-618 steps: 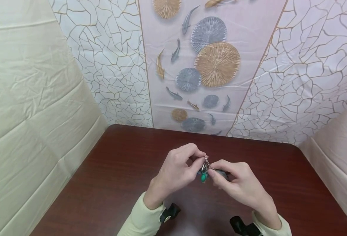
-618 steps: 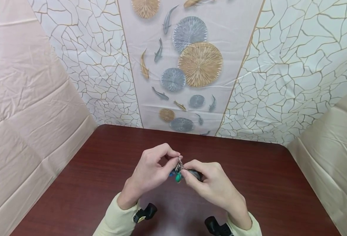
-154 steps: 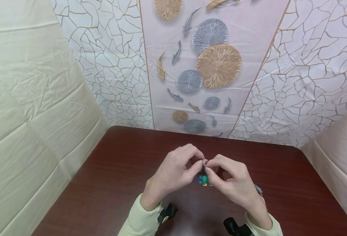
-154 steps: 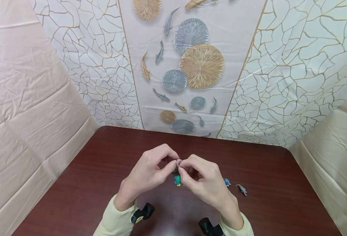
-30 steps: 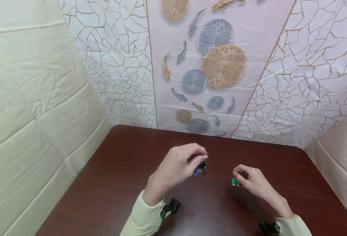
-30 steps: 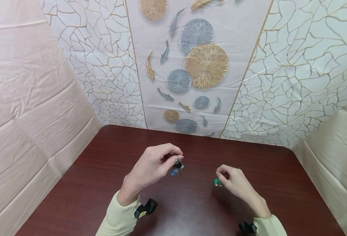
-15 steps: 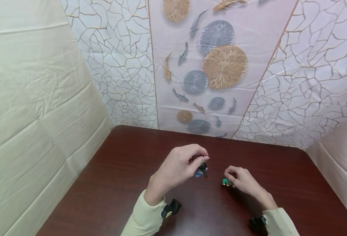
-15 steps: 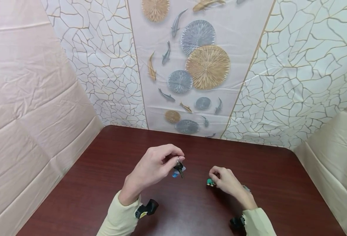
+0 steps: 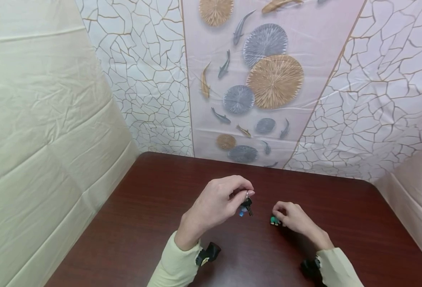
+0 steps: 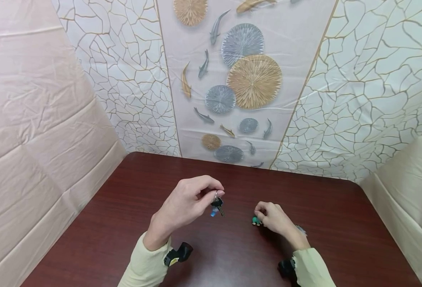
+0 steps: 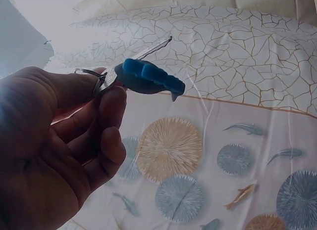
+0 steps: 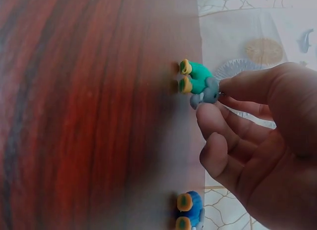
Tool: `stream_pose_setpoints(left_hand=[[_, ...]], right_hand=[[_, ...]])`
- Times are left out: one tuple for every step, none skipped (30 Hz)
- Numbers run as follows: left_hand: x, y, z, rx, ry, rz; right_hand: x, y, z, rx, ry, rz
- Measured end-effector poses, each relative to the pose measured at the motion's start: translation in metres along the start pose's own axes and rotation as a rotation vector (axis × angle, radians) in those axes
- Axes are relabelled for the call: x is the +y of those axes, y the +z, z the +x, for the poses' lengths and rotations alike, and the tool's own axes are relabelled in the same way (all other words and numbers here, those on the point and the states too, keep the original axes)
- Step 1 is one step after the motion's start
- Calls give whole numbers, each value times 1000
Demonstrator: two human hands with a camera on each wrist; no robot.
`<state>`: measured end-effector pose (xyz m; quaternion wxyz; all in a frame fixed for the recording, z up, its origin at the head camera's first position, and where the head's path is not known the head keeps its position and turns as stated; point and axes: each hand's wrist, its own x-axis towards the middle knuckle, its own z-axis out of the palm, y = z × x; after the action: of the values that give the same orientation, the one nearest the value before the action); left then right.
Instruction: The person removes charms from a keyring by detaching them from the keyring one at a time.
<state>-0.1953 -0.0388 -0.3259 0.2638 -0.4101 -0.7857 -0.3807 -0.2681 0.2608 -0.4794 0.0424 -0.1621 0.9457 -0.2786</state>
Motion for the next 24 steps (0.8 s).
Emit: stream_pose_setpoints(left_hand=[[0, 0, 0, 1, 0, -1], [0, 0, 0, 2, -1, -2], [0, 0, 0, 4, -3, -4], [0, 0, 1, 4, -4, -7], [0, 0, 1, 3, -6, -12], [0, 0, 1, 2, -8, -15], [0, 1, 2, 1, -11, -19], [-1, 1, 2, -1, -15, -25], [-1, 1, 2, -2, -17, -27], [-1, 1, 2, -3, -18, -30], [0, 1, 1, -3, -20, -36], [0, 1, 1, -5, -19, -38], [0, 1, 1, -8, -19, -42], [0, 2, 1, -9, -19, -44], [0, 2, 1, -9, -18, -43], [0, 2, 0, -11, -16, -45], [0, 3, 0, -14, -14, -46], [0, 3, 0, -16, -12, -44], [-1, 3, 0, -16, -13, -43], [-1, 3, 0, -15, -11, -41], [-1, 4, 0, -17, -10, -42], [-1, 4, 0, -20, -9, -44], [-1, 4, 0, -23, -9, -46], [-2, 4, 0, -25, -9, -47]], right_hand=[[0, -1, 0, -1, 7, -2], [1, -1, 0, -4, 7, -4], [2, -3, 0, -7, 6, -9], [2, -4, 0, -7, 5, -13], [2, -6, 0, -7, 4, -18], [3, -8, 0, -5, 2, -22], [3, -10, 1, -3, -1, -27], [3, -12, 0, 1, -5, -29], [3, -14, 0, 4, -8, -32], [2, -16, 0, 6, -7, -30], [1, -18, -1, 4, -8, -29], [0, -20, -2, 3, 2, -27], [-1, -22, -4, 0, 9, -24], [-3, -24, -5, -3, 16, -21], [-5, -27, -7, -9, 15, -21], [-7, -29, -9, -13, 17, -21], [-10, -31, -10, -13, 17, -23], [-12, -33, -11, -11, 18, -22], [-15, -36, -12, -10, 9, -21], [-19, -38, -13, -8, 1, -21], [-22, -41, -14, -5, -7, -21], [-26, -43, -15, 0, -11, -19], [-29, -46, -15, 6, -15, -20], [-33, -48, -16, 11, -22, -20]])
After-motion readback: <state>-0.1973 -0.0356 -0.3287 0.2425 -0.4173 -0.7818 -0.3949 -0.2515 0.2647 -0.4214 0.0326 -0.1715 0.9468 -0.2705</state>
